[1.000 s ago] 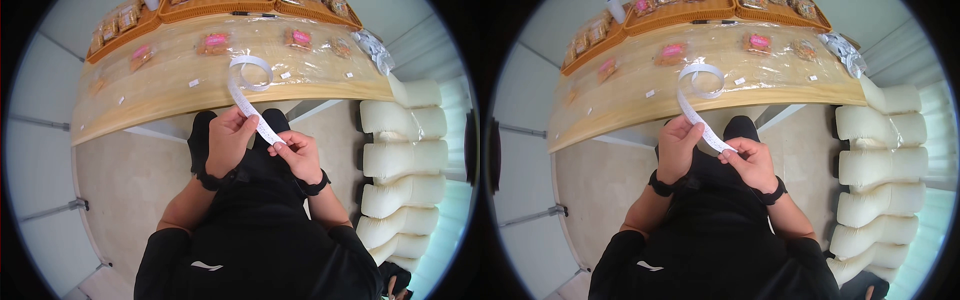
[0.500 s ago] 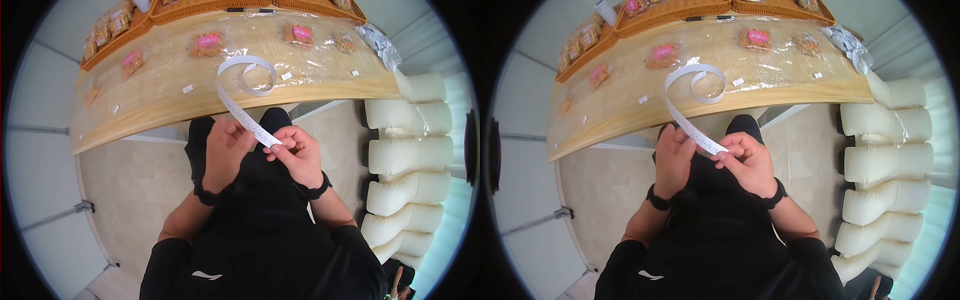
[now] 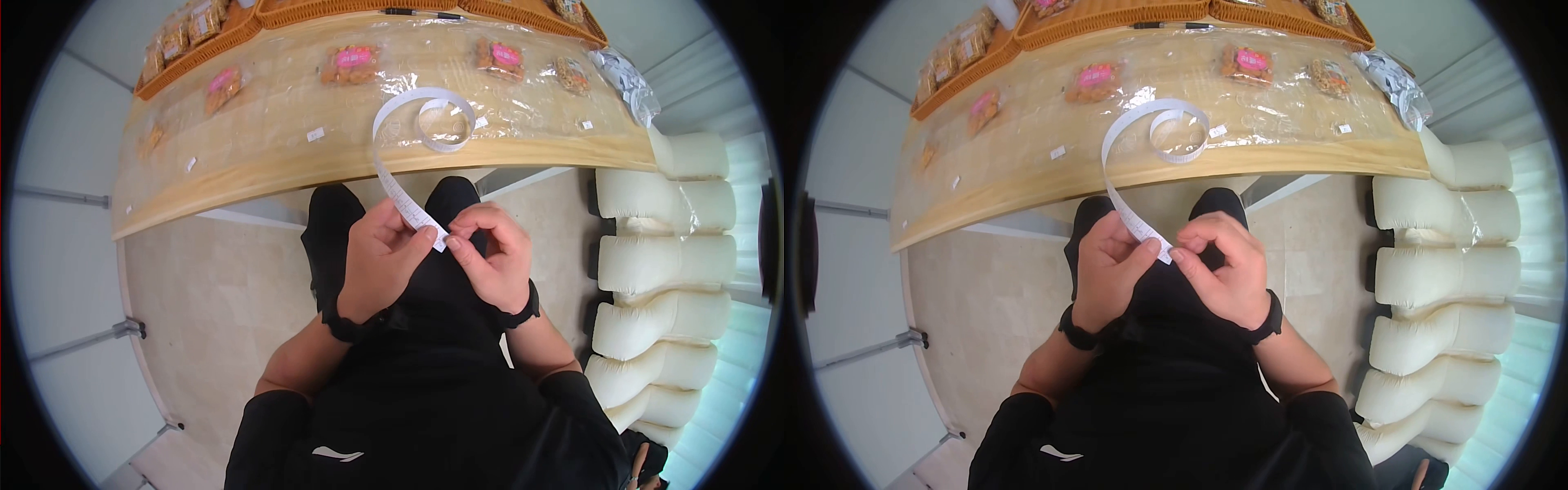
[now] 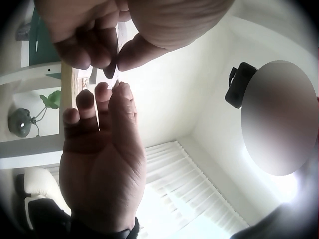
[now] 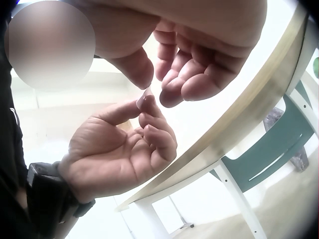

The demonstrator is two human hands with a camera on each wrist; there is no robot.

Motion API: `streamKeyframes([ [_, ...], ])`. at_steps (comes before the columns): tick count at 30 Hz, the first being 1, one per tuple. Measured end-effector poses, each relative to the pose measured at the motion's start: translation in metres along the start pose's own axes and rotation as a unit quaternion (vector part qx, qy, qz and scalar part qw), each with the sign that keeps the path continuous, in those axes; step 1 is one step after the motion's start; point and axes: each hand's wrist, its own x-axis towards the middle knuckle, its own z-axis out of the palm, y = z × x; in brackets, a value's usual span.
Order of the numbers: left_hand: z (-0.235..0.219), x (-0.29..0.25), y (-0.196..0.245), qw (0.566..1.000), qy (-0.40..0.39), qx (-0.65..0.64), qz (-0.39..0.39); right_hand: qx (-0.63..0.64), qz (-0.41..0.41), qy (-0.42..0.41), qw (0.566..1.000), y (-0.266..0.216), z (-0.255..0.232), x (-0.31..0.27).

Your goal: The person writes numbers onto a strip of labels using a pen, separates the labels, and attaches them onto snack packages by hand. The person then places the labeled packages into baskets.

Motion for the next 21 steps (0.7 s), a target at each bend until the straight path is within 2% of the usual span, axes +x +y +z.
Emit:
streamKeyframes([
  [3, -0.0011, 0.0024, 0.0024, 1.0, -0.013, 0.003, -0.023, 0.019, -0.029, -0.011, 0.999, -0.007, 0.0001, 0.0054],
  [6, 0.0002, 0.0032, 0.0, 0.998, -0.024, -0.048, -0.02, 0.022, -0.013, -0.022, 0.999, -0.0089, 0.0002, 0.0049],
  [8, 0.0009, 0.0029, -0.0042, 0.996, -0.034, -0.071, 0.027, 0.021, 0.002, -0.033, 0.999, -0.0093, -0.0008, 0.0027],
  [10, 0.0001, 0.0029, -0.0021, 0.997, -0.034, -0.058, 0.022, 0.02, 0.018, -0.041, 0.999, -0.0086, 0.001, 0.0022],
  [12, -0.0018, 0.002, -0.001, 0.998, -0.035, -0.044, 0.016, 0.003, -0.03, -0.006, 1.0, -0.0075, 0.0052, 0.0045],
  [18, -0.0039, 0.0011, -0.0029, 0.996, -0.032, -0.076, -0.032, -0.074, -0.076, -0.018, 0.994, -0.0091, 0.003, 0.0053],
  [20, -0.003, 0.0009, -0.0013, 0.991, -0.022, -0.102, -0.081, -0.078, -0.075, -0.014, 0.994, -0.0105, 0.0034, 0.006],
  [21, -0.0026, 0.0008, -0.0017, 0.991, -0.021, -0.103, -0.081, -0.082, -0.074, -0.009, 0.994, -0.011, 0.0036, 0.0061],
])
